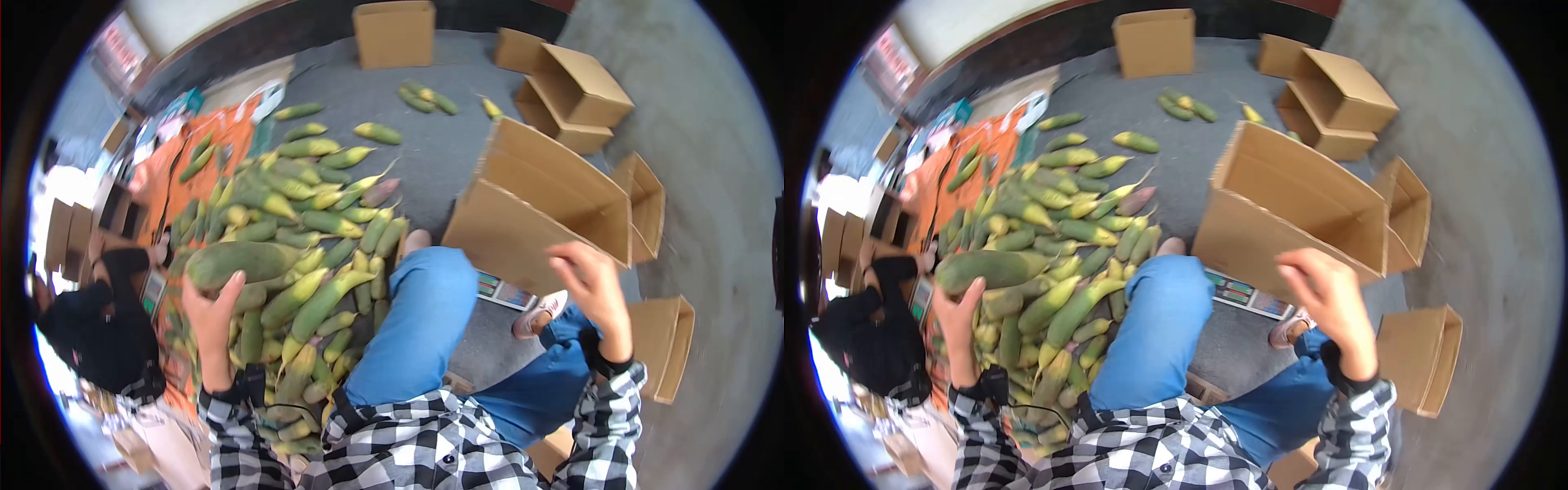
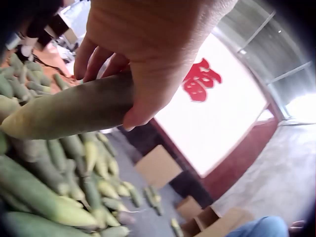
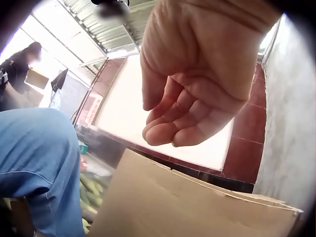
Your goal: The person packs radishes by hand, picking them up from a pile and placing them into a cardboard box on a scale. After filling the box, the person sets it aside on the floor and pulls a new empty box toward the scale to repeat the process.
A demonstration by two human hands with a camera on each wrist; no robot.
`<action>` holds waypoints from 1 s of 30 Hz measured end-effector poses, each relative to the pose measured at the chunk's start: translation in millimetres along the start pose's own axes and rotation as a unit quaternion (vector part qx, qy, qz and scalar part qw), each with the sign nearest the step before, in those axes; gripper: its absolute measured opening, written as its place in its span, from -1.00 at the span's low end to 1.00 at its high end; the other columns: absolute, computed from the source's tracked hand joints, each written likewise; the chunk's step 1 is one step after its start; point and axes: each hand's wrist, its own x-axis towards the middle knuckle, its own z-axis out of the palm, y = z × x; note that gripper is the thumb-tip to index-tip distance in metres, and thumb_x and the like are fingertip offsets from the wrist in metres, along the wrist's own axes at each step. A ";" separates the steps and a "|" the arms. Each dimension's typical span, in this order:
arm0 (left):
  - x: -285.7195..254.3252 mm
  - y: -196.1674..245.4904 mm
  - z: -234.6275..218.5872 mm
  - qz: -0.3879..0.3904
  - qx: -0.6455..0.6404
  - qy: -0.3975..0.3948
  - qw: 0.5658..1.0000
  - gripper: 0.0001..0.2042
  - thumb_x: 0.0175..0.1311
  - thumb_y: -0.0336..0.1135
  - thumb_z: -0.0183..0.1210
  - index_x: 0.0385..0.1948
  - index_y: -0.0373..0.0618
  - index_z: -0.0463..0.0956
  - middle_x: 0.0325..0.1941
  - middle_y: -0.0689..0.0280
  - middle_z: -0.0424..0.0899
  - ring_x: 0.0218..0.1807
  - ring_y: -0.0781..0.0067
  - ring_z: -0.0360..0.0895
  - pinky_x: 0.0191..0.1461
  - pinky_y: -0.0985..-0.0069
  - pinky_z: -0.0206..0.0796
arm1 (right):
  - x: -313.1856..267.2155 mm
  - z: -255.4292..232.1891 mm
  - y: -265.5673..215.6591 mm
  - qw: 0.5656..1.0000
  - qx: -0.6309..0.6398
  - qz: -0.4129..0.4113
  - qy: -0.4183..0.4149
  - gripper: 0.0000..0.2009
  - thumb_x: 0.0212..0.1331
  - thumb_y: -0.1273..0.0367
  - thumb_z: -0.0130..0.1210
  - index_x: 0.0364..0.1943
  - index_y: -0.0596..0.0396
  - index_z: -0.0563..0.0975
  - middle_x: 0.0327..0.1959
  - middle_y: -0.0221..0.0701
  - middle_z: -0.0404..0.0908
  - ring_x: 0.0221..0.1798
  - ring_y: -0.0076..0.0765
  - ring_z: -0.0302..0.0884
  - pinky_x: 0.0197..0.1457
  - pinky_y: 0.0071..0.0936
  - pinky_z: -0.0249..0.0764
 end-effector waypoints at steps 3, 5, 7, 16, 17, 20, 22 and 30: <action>-4.4 74.9 36.6 0.121 -0.136 -0.074 0.981 -0.34 0.02 -0.38 0.33 0.22 -0.35 0.30 0.21 0.00 0.49 0.21 0.20 0.48 0.32 0.28 0.27 | 2.4 6.8 -13.8 0.994 -0.038 -0.106 0.010 -0.63 0.08 0.35 0.29 0.00 0.10 0.56 -0.03 -0.23 0.60 0.03 -0.09 0.57 0.07 -0.26 0.51; -2.5 94.1 61.2 0.181 -0.230 -0.104 0.951 -0.26 0.01 -0.24 0.34 0.27 -0.32 0.25 0.24 -0.05 0.44 0.27 0.06 0.43 0.37 0.16 0.23 | 3.3 6.9 -28.5 0.985 -0.056 -0.155 0.043 -0.39 -0.04 0.27 0.38 0.18 0.02 0.47 0.21 -0.23 0.46 0.22 -0.04 0.45 0.23 -0.17 0.43; -7.1 122.5 91.4 0.157 -0.319 -0.151 0.922 -0.25 0.01 -0.21 0.34 0.28 -0.32 0.24 0.25 -0.05 0.43 0.29 0.02 0.42 0.37 0.12 0.23 | 3.4 -0.4 -41.9 0.978 -0.058 -0.180 0.083 -0.21 -0.15 0.20 0.45 0.28 -0.01 0.38 0.33 -0.20 0.34 0.34 0.03 0.31 0.35 -0.12 0.32; -27.3 165.9 211.9 -0.031 -0.405 -0.420 0.812 -0.28 0.10 -0.28 0.34 0.32 -0.16 0.19 0.30 0.14 0.39 0.35 0.15 0.33 0.38 0.16 0.20 | -36.8 -44.1 -16.0 0.956 -0.134 -0.147 0.215 -0.13 -0.25 0.40 0.42 0.33 0.00 0.30 -0.04 -0.24 0.58 -0.06 -0.06 0.57 -0.03 -0.22 0.52; -27.5 161.7 222.8 0.016 -0.335 -0.443 0.832 -0.29 0.11 -0.30 0.34 0.31 -0.18 0.20 0.30 0.15 0.39 0.36 0.20 0.32 0.37 0.18 0.20 | -41.3 -55.8 -13.4 0.951 -0.167 -0.128 0.225 -0.12 -0.26 0.42 0.42 0.34 -0.02 0.30 -0.06 -0.25 0.59 -0.08 -0.07 0.57 -0.05 -0.22 0.52; -38.4 149.2 222.2 0.328 0.039 -0.425 0.843 -0.34 0.04 -0.24 0.38 0.20 -0.23 0.33 0.30 0.01 0.35 0.34 0.00 0.31 0.37 0.11 0.12 | -49.1 -91.1 1.2 0.937 -0.263 -0.058 0.222 -0.15 -0.25 0.43 0.42 0.32 -0.05 0.33 -0.16 -0.31 0.59 -0.15 -0.14 0.57 -0.09 -0.25 0.52; -50.2 119.9 225.7 0.412 0.114 -0.408 0.807 -0.34 0.02 -0.20 0.38 0.19 -0.23 0.34 0.29 -0.03 0.36 0.33 -0.06 0.30 0.38 0.07 0.10 | -44.9 -110.7 13.8 0.913 -0.349 -0.033 0.210 -0.21 -0.20 0.43 0.40 0.28 -0.07 0.35 -0.19 -0.34 0.58 -0.16 -0.18 0.56 -0.11 -0.27 0.51; -65.7 94.8 232.3 0.463 0.192 -0.430 0.751 -0.43 0.00 -0.12 0.35 0.05 -0.21 0.48 0.24 -0.01 0.42 0.19 0.04 0.40 0.29 0.04 0.13 | 35.3 -110.0 77.1 0.907 -0.405 0.069 -0.094 -0.43 -0.18 0.37 0.41 0.02 -0.01 0.45 -0.20 -0.27 0.59 -0.03 -0.07 0.58 -0.03 -0.18 0.52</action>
